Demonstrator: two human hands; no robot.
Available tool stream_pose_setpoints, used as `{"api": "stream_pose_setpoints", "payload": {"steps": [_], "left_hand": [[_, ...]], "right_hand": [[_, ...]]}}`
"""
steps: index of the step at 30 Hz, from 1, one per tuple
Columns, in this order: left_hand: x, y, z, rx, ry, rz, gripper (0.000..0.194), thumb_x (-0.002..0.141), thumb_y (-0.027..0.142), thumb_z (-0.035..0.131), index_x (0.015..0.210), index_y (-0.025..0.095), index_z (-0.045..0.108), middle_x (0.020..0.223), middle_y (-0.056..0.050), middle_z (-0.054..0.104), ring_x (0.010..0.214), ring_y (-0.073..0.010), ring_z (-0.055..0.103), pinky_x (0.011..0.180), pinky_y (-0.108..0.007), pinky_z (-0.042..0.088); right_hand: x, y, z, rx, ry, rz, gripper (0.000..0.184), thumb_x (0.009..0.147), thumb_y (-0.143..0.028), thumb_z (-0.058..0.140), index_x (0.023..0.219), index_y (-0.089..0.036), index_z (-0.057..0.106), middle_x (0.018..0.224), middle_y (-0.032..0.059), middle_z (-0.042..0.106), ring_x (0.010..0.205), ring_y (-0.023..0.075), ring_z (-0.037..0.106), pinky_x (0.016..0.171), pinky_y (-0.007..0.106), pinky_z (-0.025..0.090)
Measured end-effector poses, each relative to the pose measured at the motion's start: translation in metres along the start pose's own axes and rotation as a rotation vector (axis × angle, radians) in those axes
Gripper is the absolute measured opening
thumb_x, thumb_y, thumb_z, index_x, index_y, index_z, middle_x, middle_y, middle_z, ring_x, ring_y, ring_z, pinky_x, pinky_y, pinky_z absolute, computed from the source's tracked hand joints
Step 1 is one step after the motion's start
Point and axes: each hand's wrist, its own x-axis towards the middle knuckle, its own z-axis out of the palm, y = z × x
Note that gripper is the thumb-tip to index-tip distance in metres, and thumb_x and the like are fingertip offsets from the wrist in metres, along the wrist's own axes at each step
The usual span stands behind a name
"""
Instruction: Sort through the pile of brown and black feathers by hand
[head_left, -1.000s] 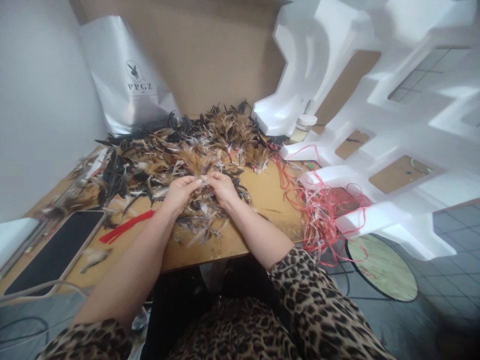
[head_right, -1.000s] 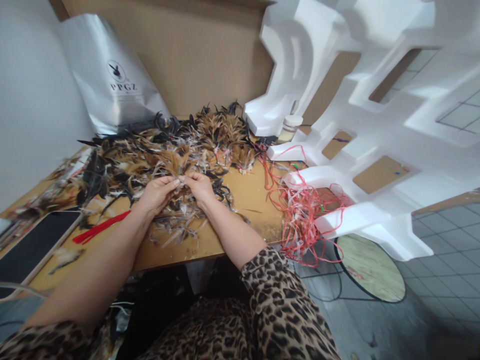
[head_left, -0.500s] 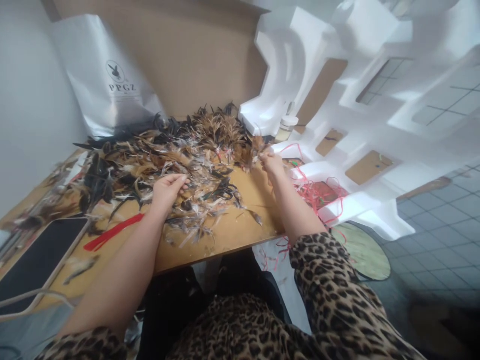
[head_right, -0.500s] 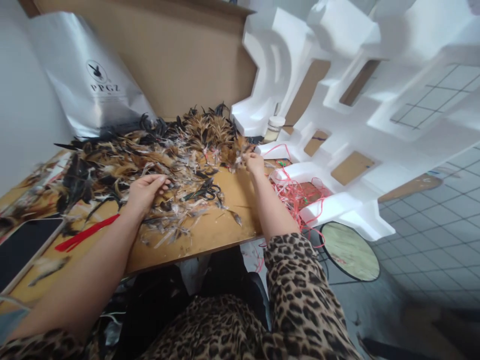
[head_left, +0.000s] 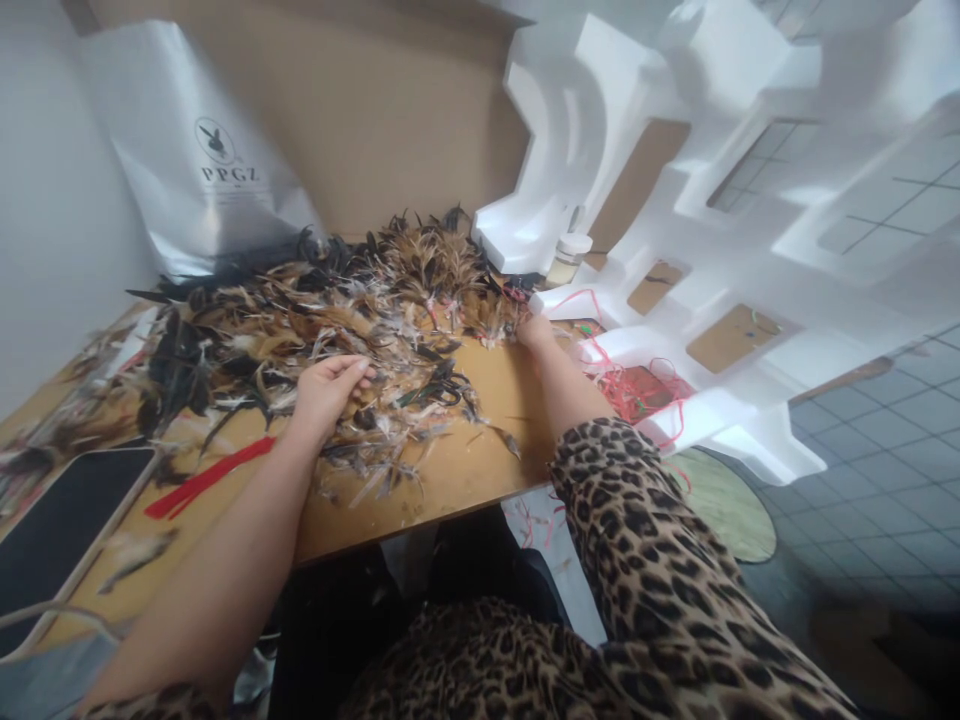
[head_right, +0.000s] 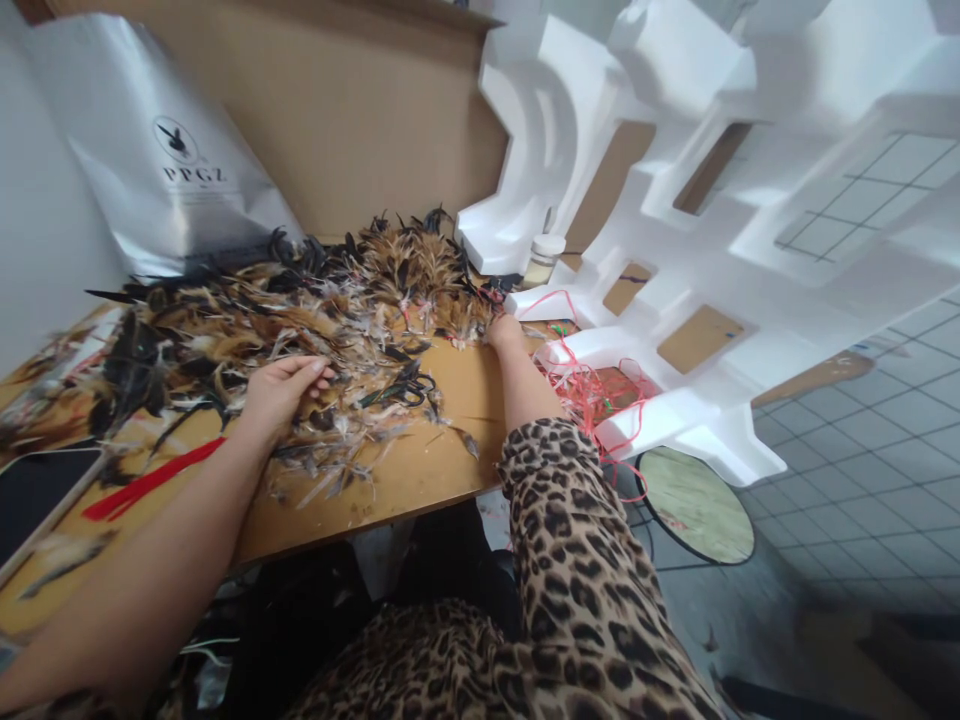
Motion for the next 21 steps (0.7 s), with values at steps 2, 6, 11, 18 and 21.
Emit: {"api": "stream_pose_setpoints", "payload": {"steps": [2, 6, 11, 18, 21], "left_hand": [[0.000, 0.001, 0.000, 0.003, 0.002, 0.011, 0.025, 0.063, 0.034, 0.073, 0.079, 0.014, 0.071, 0.071, -0.005, 0.069, 0.055, -0.0081, 0.056, 0.049, -0.018, 0.042], [0.000, 0.002, 0.000, -0.005, 0.000, 0.031, 0.025, 0.064, 0.034, 0.072, 0.080, 0.014, 0.070, 0.072, -0.006, 0.069, 0.055, -0.0085, 0.056, 0.048, -0.018, 0.042], [-0.007, 0.004, 0.007, 0.060, 0.046, 0.169, 0.032, 0.068, 0.034, 0.069, 0.093, 0.015, 0.069, 0.082, -0.007, 0.069, 0.066, -0.0122, 0.061, 0.058, -0.022, 0.049], [-0.028, 0.012, 0.020, 0.309, -0.069, 0.669, 0.044, 0.077, 0.026, 0.060, 0.120, 0.019, 0.058, 0.126, -0.011, 0.053, 0.107, -0.0207, 0.057, 0.083, -0.033, 0.053], [-0.034, 0.014, 0.023, 0.378, -0.123, 0.752, 0.045, 0.080, 0.022, 0.055, 0.124, 0.019, 0.054, 0.129, -0.012, 0.050, 0.118, -0.0227, 0.050, 0.091, -0.037, 0.049]], "right_hand": [[-0.005, 0.000, -0.002, -0.008, -0.005, 0.007, 0.036, 0.081, -0.029, 0.051, 0.107, -0.006, 0.061, 0.098, 0.0205, 0.064, 0.101, 0.0264, 0.060, 0.088, 0.035, 0.044], [-0.025, -0.014, -0.011, 0.013, 0.151, 0.026, 0.036, 0.082, -0.032, 0.046, 0.107, -0.011, 0.059, 0.104, 0.0187, 0.062, 0.098, 0.0268, 0.059, 0.085, 0.038, 0.045], [-0.068, -0.075, -0.011, 0.093, 0.239, -0.339, 0.029, 0.082, -0.026, 0.043, 0.105, -0.015, 0.057, 0.111, 0.0137, 0.056, 0.107, 0.0235, 0.052, 0.094, 0.036, 0.041], [-0.113, -0.179, 0.043, 0.175, 0.042, -0.459, 0.031, 0.084, -0.024, 0.043, 0.114, -0.018, 0.050, 0.118, 0.0113, 0.047, 0.107, 0.0235, 0.052, 0.095, 0.040, 0.040], [-0.122, -0.205, 0.066, 0.202, 0.062, -0.433, 0.033, 0.084, -0.022, 0.043, 0.117, -0.019, 0.049, 0.123, 0.0120, 0.043, 0.114, 0.0263, 0.047, 0.097, 0.044, 0.037]]}}
